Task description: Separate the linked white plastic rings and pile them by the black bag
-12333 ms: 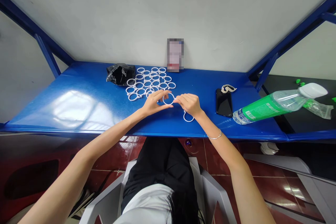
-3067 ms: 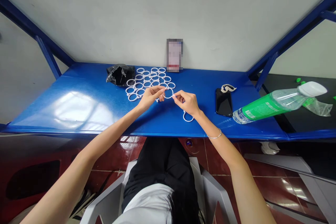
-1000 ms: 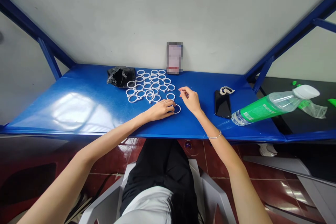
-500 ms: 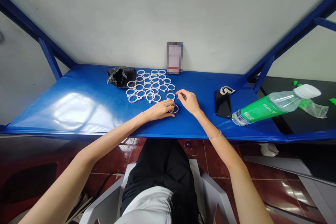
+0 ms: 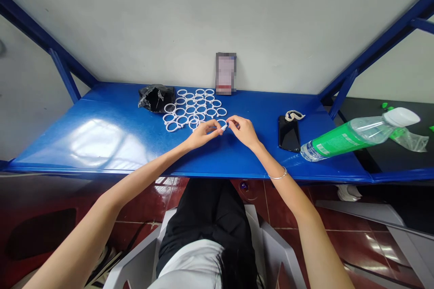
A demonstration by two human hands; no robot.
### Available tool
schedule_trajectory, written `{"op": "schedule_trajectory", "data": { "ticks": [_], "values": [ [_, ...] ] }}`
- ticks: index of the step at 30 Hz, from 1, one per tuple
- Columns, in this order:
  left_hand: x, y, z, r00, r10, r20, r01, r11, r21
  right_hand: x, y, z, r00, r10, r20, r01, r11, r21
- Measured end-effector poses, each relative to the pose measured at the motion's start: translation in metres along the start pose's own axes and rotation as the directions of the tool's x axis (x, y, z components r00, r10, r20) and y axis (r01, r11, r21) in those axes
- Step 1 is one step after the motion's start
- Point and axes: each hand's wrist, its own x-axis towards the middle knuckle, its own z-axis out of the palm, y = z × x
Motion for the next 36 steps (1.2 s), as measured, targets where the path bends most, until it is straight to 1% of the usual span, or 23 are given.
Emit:
{"op": "schedule_trajectory", "data": {
  "ticks": [2, 4, 7, 10, 15, 19, 23, 26, 32, 34, 36],
  "values": [
    [0.001, -0.001, -0.002, 0.998, -0.046, -0.043, 0.039, 0.988, -0.146, 0.0, 0.0, 0.001, 1.0, -0.006, 0.011, 0.006, 1.0, 0.004],
    [0.002, -0.002, -0.004, 0.994, -0.096, -0.062, 0.074, 0.955, -0.286, 0.0, -0.001, 0.002, 1.0, -0.018, 0.026, 0.018, 1.0, 0.003],
    [0.003, -0.002, -0.006, 0.983, -0.178, -0.047, 0.135, 0.869, -0.475, 0.0, -0.001, 0.003, 0.998, -0.045, 0.052, 0.044, 0.999, 0.007],
    [0.005, -0.001, -0.007, 0.975, -0.22, -0.027, 0.16, 0.786, -0.597, -0.001, -0.001, 0.004, 0.994, -0.075, 0.08, 0.074, 0.997, 0.019],
    [0.006, -0.003, -0.009, 0.961, -0.275, -0.034, 0.175, 0.698, -0.694, -0.003, 0.001, 0.005, 0.99, -0.103, 0.096, 0.103, 0.995, 0.01],
    [0.007, -0.003, -0.011, 0.944, -0.328, -0.035, 0.204, 0.665, -0.718, -0.003, 0.0, 0.005, 0.994, -0.104, 0.046, 0.104, 0.995, 0.003],
    [0.007, -0.001, -0.011, 0.942, -0.333, -0.028, 0.204, 0.638, -0.742, -0.004, -0.001, 0.004, 0.993, -0.115, -0.002, 0.115, 0.993, -0.008],
    [0.007, 0.001, -0.011, 0.937, -0.346, -0.04, 0.207, 0.648, -0.733, -0.005, -0.001, 0.003, 0.991, -0.126, -0.038, 0.125, 0.992, -0.023],
    [0.006, 0.001, -0.011, 0.946, -0.317, -0.063, 0.197, 0.721, -0.664, -0.005, -0.004, 0.002, 0.99, -0.121, -0.077, 0.118, 0.992, -0.045],
    [0.005, 0.0, -0.011, 0.953, -0.289, -0.091, 0.174, 0.767, -0.617, -0.006, -0.005, 0.001, 0.99, -0.117, -0.076, 0.114, 0.993, -0.045],
    [0.004, 0.0, -0.01, 0.967, -0.221, -0.125, 0.125, 0.843, -0.523, -0.006, -0.005, 0.001, 0.991, -0.117, -0.069, 0.114, 0.992, -0.046]
  ]
}}
